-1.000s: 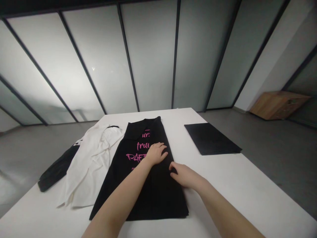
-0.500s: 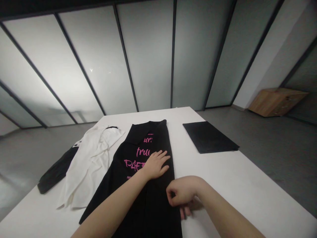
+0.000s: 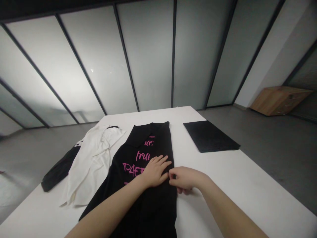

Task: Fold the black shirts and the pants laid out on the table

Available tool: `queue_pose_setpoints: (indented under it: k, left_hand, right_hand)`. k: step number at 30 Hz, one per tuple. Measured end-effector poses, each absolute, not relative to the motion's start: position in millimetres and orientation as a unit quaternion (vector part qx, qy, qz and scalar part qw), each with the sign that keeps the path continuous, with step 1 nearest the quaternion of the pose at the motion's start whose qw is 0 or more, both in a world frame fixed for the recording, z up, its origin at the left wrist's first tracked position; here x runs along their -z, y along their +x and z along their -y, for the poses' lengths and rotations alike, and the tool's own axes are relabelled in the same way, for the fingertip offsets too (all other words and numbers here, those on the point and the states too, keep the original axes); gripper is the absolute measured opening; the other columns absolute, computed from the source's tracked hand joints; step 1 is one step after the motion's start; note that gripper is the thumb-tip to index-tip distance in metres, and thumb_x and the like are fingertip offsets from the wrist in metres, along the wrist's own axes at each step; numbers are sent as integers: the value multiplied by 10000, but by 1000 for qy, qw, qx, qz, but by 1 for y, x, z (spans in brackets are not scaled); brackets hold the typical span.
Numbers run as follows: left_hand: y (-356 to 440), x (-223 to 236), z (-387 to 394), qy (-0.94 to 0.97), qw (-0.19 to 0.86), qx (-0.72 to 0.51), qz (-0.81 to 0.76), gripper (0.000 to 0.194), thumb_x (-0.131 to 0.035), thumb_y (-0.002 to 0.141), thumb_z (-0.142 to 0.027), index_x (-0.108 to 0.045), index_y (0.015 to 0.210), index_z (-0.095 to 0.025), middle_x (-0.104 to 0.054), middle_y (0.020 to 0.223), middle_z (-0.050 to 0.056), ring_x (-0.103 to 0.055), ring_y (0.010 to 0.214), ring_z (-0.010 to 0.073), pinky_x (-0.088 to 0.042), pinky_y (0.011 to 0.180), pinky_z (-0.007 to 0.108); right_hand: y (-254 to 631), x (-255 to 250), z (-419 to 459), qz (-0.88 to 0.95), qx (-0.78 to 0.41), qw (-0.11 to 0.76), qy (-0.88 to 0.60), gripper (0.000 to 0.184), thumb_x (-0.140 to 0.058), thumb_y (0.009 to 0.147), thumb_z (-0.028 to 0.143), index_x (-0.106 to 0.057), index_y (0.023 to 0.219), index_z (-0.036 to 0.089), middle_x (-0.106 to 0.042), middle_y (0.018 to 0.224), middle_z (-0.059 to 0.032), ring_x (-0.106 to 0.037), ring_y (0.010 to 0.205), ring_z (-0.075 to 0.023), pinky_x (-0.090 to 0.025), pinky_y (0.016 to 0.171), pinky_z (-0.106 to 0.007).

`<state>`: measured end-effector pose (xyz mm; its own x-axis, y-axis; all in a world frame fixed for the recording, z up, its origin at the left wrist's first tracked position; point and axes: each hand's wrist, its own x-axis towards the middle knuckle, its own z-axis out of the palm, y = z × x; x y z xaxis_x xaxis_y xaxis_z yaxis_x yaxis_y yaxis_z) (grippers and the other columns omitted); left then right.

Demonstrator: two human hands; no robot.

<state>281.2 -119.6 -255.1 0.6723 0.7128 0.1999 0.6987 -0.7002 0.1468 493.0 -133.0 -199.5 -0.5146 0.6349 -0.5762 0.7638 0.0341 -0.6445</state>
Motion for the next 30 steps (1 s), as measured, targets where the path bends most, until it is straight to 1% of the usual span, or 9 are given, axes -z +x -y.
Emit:
queue_pose_setpoints:
  k: [3, 6, 9, 11, 14, 17, 20, 26, 30]
  left_hand:
    - [289, 245, 112, 911, 13, -111, -397, 396, -539, 1042, -408, -626, 1409, -288, -596, 1539, 79, -579, 1344, 305, -493, 1085, 474]
    - [307, 230, 93, 902, 8, -86, -424, 263, -510, 1045, -328, -715, 1196, -260, -714, 1262, 94, -670, 1089, 281, -544, 945, 428]
    - [330, 219, 64, 877, 28, -72, -474, 322, -410, 1072, -267, -725, 1036, -212, -719, 1021, 110, -690, 947, 274, -554, 882, 417]
    - [343, 219, 46, 847, 30, -90, -523, 323, -402, 1075, -268, -716, 1048, -198, -710, 1031, 125, -689, 968, 294, -557, 861, 429]
    - [355, 232, 31, 812, 9, -143, -566, 228, -479, 1045, -257, -696, 1078, -194, -693, 1124, 140, -659, 1070, 318, -547, 902, 457]
    - [355, 249, 30, 806, -17, -183, -563, 174, -534, 1007, -223, -676, 1105, -201, -683, 1150, 126, -626, 1110, 304, -525, 954, 451]
    - [351, 258, 39, 819, -21, -190, -540, 202, -542, 1000, -226, -663, 1160, -208, -678, 1170, 110, -615, 1102, 291, -515, 966, 437]
    - [348, 254, 80, 852, 4, -177, -492, 221, -546, 1000, -240, -653, 1192, -214, -665, 1210, 103, -600, 1114, 289, -509, 985, 448]
    - [344, 256, 114, 871, 33, -176, -457, 258, -539, 991, -237, -652, 1223, -236, -662, 1257, 100, -595, 1154, 285, -503, 1021, 451]
  right_hand:
    - [493, 209, 130, -697, 525, 66, 483, 125, -627, 890, 253, -590, 1004, 221, -721, 674, 15, -633, 476, -141, -490, 478, -223]
    - [491, 209, 132, -698, 526, 50, 483, 191, -650, 875, 227, -575, 1051, 230, -725, 675, 17, -629, 470, -140, -476, 466, -211]
    - [490, 206, 134, -693, 527, 49, 489, 233, -648, 848, 185, -574, 1062, 237, -716, 661, 30, -616, 456, -134, -465, 462, -203]
    - [491, 205, 135, -695, 526, 49, 488, 247, -633, 823, 153, -582, 1049, 239, -709, 651, 39, -608, 449, -131, -457, 457, -201]
    - [492, 201, 136, -705, 521, 61, 477, 223, -602, 782, 121, -620, 977, 229, -705, 645, 40, -608, 456, -129, -456, 461, -203]
    - [491, 196, 136, -720, 507, 79, 467, 162, -583, 737, 109, -664, 842, 203, -706, 640, 26, -614, 474, -124, -462, 472, -203]
    - [489, 194, 136, -718, 515, 110, 455, 133, -584, 708, 114, -687, 752, 186, -708, 635, 17, -609, 482, -113, -456, 473, -189]
    - [476, 207, 146, -660, 617, 194, 383, 90, -643, 713, 155, -710, 765, 186, -702, 629, 37, -629, 517, -104, -447, 489, -166]
    - [461, 204, 161, -611, 661, 286, 328, 71, -648, 757, 161, -694, 760, 215, -721, 665, 60, -659, 532, -114, -457, 483, -179]
